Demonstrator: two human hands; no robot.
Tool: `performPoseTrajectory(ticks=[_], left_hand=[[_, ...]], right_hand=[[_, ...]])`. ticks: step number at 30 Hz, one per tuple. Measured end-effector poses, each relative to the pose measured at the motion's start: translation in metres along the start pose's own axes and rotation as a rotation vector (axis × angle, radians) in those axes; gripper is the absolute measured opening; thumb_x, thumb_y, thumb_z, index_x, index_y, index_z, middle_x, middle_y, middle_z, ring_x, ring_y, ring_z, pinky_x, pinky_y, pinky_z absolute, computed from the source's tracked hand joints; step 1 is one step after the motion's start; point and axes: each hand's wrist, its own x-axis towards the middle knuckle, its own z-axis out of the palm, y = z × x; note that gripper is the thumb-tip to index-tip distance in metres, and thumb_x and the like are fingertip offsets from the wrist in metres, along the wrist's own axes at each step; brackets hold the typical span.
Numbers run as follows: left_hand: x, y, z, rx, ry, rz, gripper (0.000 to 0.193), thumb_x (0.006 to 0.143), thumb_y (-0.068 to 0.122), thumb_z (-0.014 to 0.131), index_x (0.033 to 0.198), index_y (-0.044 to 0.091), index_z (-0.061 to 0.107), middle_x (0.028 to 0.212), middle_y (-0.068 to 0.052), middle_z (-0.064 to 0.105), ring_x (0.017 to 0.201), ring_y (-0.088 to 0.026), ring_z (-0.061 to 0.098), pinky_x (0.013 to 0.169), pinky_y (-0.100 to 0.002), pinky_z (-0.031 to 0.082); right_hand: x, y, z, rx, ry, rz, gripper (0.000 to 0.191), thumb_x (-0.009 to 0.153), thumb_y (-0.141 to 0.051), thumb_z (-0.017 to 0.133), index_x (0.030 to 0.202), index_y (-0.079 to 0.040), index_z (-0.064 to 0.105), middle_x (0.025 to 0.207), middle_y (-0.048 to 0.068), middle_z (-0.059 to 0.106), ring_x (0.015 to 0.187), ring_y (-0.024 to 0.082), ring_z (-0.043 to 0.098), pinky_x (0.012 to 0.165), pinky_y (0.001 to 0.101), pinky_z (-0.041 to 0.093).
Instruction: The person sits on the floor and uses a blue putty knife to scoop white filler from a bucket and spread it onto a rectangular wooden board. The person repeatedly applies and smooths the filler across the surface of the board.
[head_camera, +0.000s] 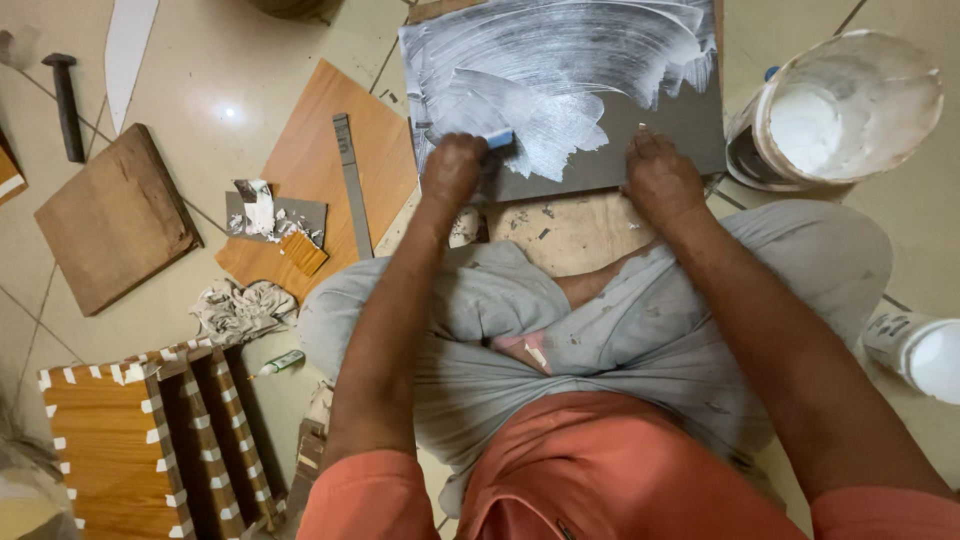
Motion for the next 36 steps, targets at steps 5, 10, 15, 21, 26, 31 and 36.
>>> performPoseTrajectory(ticks=[5, 10, 15, 21, 26, 31, 36], left_hand=[[-0.042, 0.032, 0.028, -0.037, -0.042, -0.002, 0.011, 0.085, 0.011, 0.062, 0.091, 0.006, 0.069, 0.093, -0.016, 0.071, 0.091, -0.036, 0.068, 0.076, -0.047, 0.058], [-0.080, 0.072, 0.021, -0.026, -0.079, 0.131, 0.009, 0.085, 0.011, 0.062, 0.091, 0.008, 0.067, 0.093, -0.018, 0.070, 0.093, -0.037, 0.069, 0.076, -0.048, 0.057], [-0.058, 0.049, -0.012, 0.002, 0.057, -0.099, 0.012, 0.084, 0.004, 0.061, 0.091, 0.010, 0.069, 0.094, -0.014, 0.071, 0.095, -0.036, 0.068, 0.079, -0.048, 0.056], [-0.039, 0.065, 0.013, 0.121, 0.049, 0.043, 0.013, 0.087, 0.004, 0.061, 0.099, 0.005, 0.068, 0.096, -0.015, 0.066, 0.091, -0.033, 0.065, 0.074, -0.044, 0.058], [-0.052, 0.114, 0.056, 0.015, -0.033, -0.147, 0.036, 0.064, 0.018, 0.073, 0.092, -0.003, 0.065, 0.100, -0.021, 0.060, 0.098, -0.040, 0.060, 0.072, -0.045, 0.059], [-0.062, 0.143, 0.058, 0.023, -0.038, -0.092, 0.027, 0.071, 0.006, 0.070, 0.097, 0.000, 0.066, 0.103, -0.020, 0.060, 0.100, -0.037, 0.062, 0.074, -0.042, 0.060], [-0.062, 0.133, 0.038, -0.155, 0.122, 0.007, 0.022, 0.076, 0.009, 0.073, 0.097, 0.006, 0.069, 0.097, -0.015, 0.067, 0.093, -0.037, 0.067, 0.077, -0.046, 0.057]], right_hand=[[0.001, -0.002, 0.002, -0.037, -0.097, 0.009, 0.059, 0.075, -0.030, 0.085, 0.123, 0.001, 0.069, 0.142, 0.020, 0.063, 0.127, 0.034, 0.062, 0.093, 0.0413, 0.058], [0.003, -0.001, 0.005, 0.009, -0.050, 0.011, 0.053, 0.073, -0.027, 0.080, 0.118, 0.001, 0.071, 0.138, 0.021, 0.064, 0.122, 0.034, 0.063, 0.092, 0.0420, 0.058], [0.001, 0.001, 0.005, -0.034, -0.048, 0.037, 0.027, 0.093, -0.010, 0.067, 0.116, 0.003, 0.071, 0.138, 0.020, 0.067, 0.122, 0.033, 0.065, 0.088, 0.0410, 0.061], [0.004, 0.000, 0.000, -0.024, 0.039, 0.020, 0.029, 0.080, -0.011, 0.068, 0.105, 0.002, 0.074, 0.130, 0.020, 0.069, 0.117, 0.032, 0.066, 0.080, 0.0412, 0.061], [0.006, 0.000, -0.003, 0.005, -0.079, 0.040, 0.039, 0.078, -0.017, 0.075, 0.111, 0.004, 0.074, 0.124, 0.019, 0.070, 0.112, 0.032, 0.067, 0.084, 0.0414, 0.060], [0.007, 0.000, 0.002, 0.007, -0.102, 0.039, 0.046, 0.074, -0.023, 0.078, 0.110, 0.005, 0.073, 0.126, 0.021, 0.069, 0.110, 0.034, 0.067, 0.084, 0.0430, 0.060], [0.006, 0.003, 0.008, -0.034, -0.019, 0.026, 0.036, 0.079, -0.020, 0.075, 0.108, 0.001, 0.074, 0.132, 0.021, 0.068, 0.113, 0.034, 0.067, 0.084, 0.0417, 0.061]])
